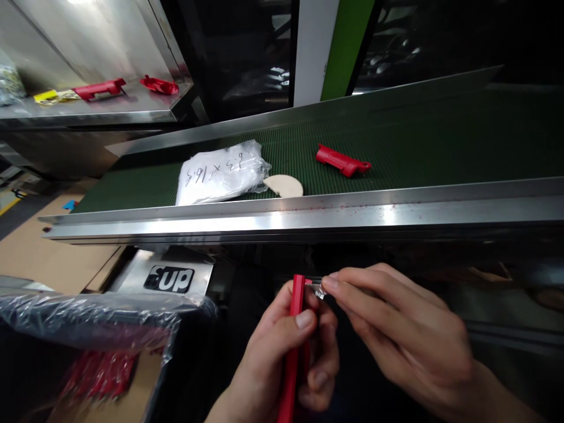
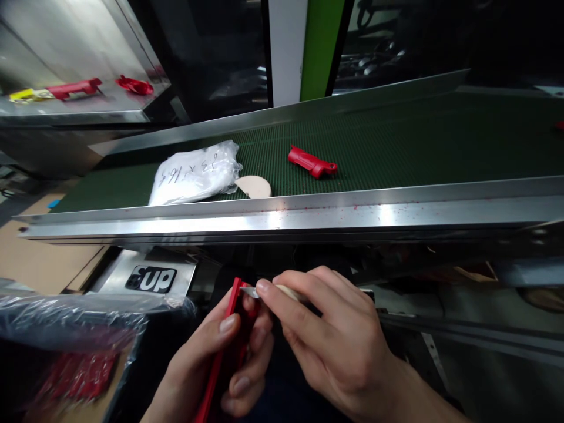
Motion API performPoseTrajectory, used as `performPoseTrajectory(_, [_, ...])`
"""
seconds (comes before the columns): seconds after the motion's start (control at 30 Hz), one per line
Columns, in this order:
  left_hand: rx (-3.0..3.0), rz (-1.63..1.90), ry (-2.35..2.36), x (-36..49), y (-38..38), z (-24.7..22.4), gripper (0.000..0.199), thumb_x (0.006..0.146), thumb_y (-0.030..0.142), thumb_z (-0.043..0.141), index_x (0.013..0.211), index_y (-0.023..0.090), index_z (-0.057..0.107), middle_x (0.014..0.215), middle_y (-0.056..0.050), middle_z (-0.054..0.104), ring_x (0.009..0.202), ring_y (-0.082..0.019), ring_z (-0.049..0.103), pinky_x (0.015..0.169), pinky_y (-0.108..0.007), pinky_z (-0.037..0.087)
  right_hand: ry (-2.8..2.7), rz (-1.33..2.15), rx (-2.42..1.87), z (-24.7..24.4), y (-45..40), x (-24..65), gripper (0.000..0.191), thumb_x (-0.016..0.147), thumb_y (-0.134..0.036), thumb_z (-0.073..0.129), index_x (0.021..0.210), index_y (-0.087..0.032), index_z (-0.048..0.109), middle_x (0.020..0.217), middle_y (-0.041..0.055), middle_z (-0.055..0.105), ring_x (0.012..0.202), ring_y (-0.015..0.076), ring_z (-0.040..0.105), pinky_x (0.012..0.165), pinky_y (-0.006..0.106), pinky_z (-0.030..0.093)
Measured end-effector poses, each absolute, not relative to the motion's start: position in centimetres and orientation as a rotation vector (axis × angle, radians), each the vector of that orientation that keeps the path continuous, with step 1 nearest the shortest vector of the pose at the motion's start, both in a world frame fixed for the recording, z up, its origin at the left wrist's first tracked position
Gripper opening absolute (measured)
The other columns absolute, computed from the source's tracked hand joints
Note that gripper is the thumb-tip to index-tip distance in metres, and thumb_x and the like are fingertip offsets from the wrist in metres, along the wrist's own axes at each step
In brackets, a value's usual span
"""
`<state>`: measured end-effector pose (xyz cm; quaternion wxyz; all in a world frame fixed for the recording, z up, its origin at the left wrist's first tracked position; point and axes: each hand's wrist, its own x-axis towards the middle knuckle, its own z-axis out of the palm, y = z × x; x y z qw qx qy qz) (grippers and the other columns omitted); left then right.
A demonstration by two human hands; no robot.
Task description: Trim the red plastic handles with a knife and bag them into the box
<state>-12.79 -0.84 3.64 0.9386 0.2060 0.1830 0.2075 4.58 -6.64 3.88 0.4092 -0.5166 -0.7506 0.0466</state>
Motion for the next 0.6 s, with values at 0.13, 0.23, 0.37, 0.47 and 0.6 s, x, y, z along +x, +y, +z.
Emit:
performPoseTrajectory(0.13, [0.432,0.456,0.301,-12.8,-1.1,3.0,0.011,0.093,0.029,0.052,0.1,0.022,0.048,0.086,-0.001,0.051,0.05,-0.003,0.044,0.039,-0.009,0.033,-1.889,0.111,-1.31,3.5,-6.6,4.9,0.047,0.084,0.004,0.055,0.128,-0.012,0.058,0.109,0.0124,0.062,0.095,0.0195,0.059,0.075,0.034,0.052])
performPoseTrajectory(0.23, [0.422,0.446,0.213,-12.8,-1.3,2.6,0.012,0.091,0.03,0.054,0.099,0.021,0.05,0.085,-0.003,0.054,0.049,-0.003,0.046,0.04,-0.01,0.036,-1.806,0.069,-1.368,3.3,-6.7,5.3,0.048,0.084,0.004,0.056,0.127,-0.016,0.06,0.112,0.0103,0.062,0.098,0.0192,0.06,0.078,0.034,0.052])
performPoseTrajectory(0.37, [0.332,0.45,0.178,-12.7,-1.5,2.6,0.012,0.094,0.032,0.048,0.102,0.023,0.051,0.087,-0.003,0.054,0.049,-0.004,0.047,0.04,-0.01,0.038,-1.786,0.13,-1.365,3.6,-6.9,5.4,0.046,0.084,0.003,0.055,0.124,-0.018,0.062,0.111,0.009,0.062,0.098,0.0185,0.061,0.079,0.032,0.052])
performPoseTrajectory(0.47, [0.275,0.448,0.211,-12.7,-1.6,2.9,0.015,0.096,0.034,0.045,0.102,0.022,0.051,0.085,-0.003,0.054,0.049,-0.003,0.045,0.038,-0.009,0.039,-1.862,0.133,-1.319,4.0,-7.0,5.2,0.042,0.083,0.004,0.055,0.12,-0.014,0.064,0.108,0.0107,0.062,0.097,0.0199,0.06,0.078,0.034,0.052])
performPoseTrajectory(0.6, [0.228,0.464,0.269,-12.7,-2.0,3.4,0.019,0.096,0.036,0.044,0.101,0.02,0.052,0.08,-0.003,0.054,0.044,-0.001,0.041,0.037,-0.008,0.038,-1.921,0.078,-1.311,4.0,-7.0,5.1,0.041,0.083,0.005,0.057,0.119,-0.012,0.064,0.107,0.0127,0.062,0.099,0.0221,0.059,0.078,0.037,0.05])
